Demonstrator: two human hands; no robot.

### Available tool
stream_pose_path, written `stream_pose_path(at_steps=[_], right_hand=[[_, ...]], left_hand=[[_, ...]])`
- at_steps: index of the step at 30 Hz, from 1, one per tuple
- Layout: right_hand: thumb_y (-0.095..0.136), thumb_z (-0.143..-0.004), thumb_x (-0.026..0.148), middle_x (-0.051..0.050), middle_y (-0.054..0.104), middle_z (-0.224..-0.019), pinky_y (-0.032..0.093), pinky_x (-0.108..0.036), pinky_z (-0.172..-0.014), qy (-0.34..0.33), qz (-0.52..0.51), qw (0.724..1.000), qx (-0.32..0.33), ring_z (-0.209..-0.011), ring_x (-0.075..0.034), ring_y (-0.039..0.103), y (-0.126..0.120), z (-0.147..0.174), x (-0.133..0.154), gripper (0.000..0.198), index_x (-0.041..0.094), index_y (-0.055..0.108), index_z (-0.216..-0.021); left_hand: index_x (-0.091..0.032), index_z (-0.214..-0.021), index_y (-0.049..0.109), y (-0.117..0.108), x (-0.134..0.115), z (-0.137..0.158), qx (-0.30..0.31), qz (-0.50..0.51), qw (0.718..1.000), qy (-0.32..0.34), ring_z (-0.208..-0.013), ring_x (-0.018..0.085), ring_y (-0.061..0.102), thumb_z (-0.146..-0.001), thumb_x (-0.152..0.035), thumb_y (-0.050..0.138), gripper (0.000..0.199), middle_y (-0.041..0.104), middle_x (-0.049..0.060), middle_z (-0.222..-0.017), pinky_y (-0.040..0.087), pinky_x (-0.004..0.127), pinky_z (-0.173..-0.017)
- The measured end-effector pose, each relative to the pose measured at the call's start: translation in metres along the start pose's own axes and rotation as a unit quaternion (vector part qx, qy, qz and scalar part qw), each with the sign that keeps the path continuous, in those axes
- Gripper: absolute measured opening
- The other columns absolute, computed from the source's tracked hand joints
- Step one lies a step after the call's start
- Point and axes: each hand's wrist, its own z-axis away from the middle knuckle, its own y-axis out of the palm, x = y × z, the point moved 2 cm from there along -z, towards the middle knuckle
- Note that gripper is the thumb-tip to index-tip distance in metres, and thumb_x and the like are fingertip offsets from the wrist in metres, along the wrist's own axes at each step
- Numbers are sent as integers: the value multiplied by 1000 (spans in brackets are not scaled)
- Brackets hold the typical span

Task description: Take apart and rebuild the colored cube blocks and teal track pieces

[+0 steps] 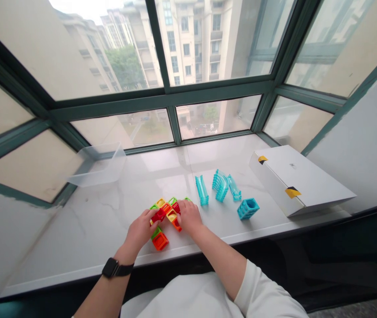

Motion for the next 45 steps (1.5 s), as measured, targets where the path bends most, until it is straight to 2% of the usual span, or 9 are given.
stream_pose_path(at_steps=[12, 17, 21, 24, 30, 34, 39, 42, 45], right_hand=[[56, -103, 36, -14, 47, -164, 38, -52, -118, -4, 71, 997, 16, -145, -35, 44, 17, 1, -8, 60, 23, 44, -160], [51, -106, 38, -17, 42, -167, 36, -58, -116, 22, 93, 995, 33, -147, -39, 40, 22, -3, -5, 57, 22, 45, -160], [49, -106, 39, -17, 38, -169, 35, -59, -117, 34, 91, 995, 36, -150, -40, 37, 28, -2, 2, 55, 22, 48, -158], [48, -107, 37, -16, 41, -167, 36, -56, -117, 24, 83, 996, 25, -149, -39, 38, 28, 2, 5, 52, 21, 50, -156], [50, -102, 23, -15, 54, -156, 39, -49, -116, 4, 51, 998, -36, -138, -33, 47, 8, 7, -3, 43, 21, 62, -143], [57, -98, 25, -14, 55, -153, 37, -49, -119, -6, 39, 998, -45, -139, -32, 47, 5, 13, -14, 45, 22, 64, -142], [67, -96, 40, -14, 40, -167, 26, -55, -127, -61, 34, 998, -12, -157, -37, 29, 17, 18, -23, 56, 26, 60, -149], [68, -95, 47, -13, 36, -170, 26, -57, -127, -67, 36, 997, 3, -160, -39, 24, 24, 19, -26, 58, 31, 60, -151], [66, -97, 51, -12, 37, -170, 29, -56, -125, -66, 42, 997, -11, -160, -38, 25, 30, 22, -24, 58, 33, 60, -151]], left_hand=[[-41, -120, 76, 3, 8, -4, 39, -39, 990, 129, -103, 24, 70, -89, -30, 74, 33, 72, 3, -118, 51, 33, -92], [-44, -129, 73, -2, 7, -8, 63, -68, 984, 153, -102, 25, 70, -90, -26, 73, 43, 72, 5, -118, 51, 35, -92], [-34, -146, 59, -9, 1, 0, 9, -76, 990, 119, -103, 28, 68, -91, -28, 72, 57, 71, 9, -114, 53, 38, -92], [-26, -138, 60, -4, -9, 16, -74, -9, 992, 104, -105, 29, 66, -100, -39, 62, 40, 69, 11, -116, 54, 42, -95], [-23, -120, 67, 40, -36, 34, -47, 25, 978, 200, -105, 31, 65, -98, -41, 67, 28, 71, 10, -108, 53, 47, -97], [-26, -126, 68, 38, -35, 36, -89, 9, 975, 206, -120, 32, 62, -94, -40, 73, 36, 71, 11, -123, 42, 55, -114], [-24, -138, 62, 32, 6, 58, -152, 7, 976, 155, -146, 36, 45, -102, -39, 59, 39, 58, 13, -150, 18, 68, -128], [-25, -147, 55, 54, 25, 65, -165, 16, 981, 102, -153, 38, 36, -105, -38, 53, 45, 49, 14, -159, 31, 66, -123], [-19, -144, 57, 79, 19, 57, -215, 54, 974, 44, -154, 38, 34, -107, -36, 47, 42, 51, 18, -156, 38, 62, -121]])
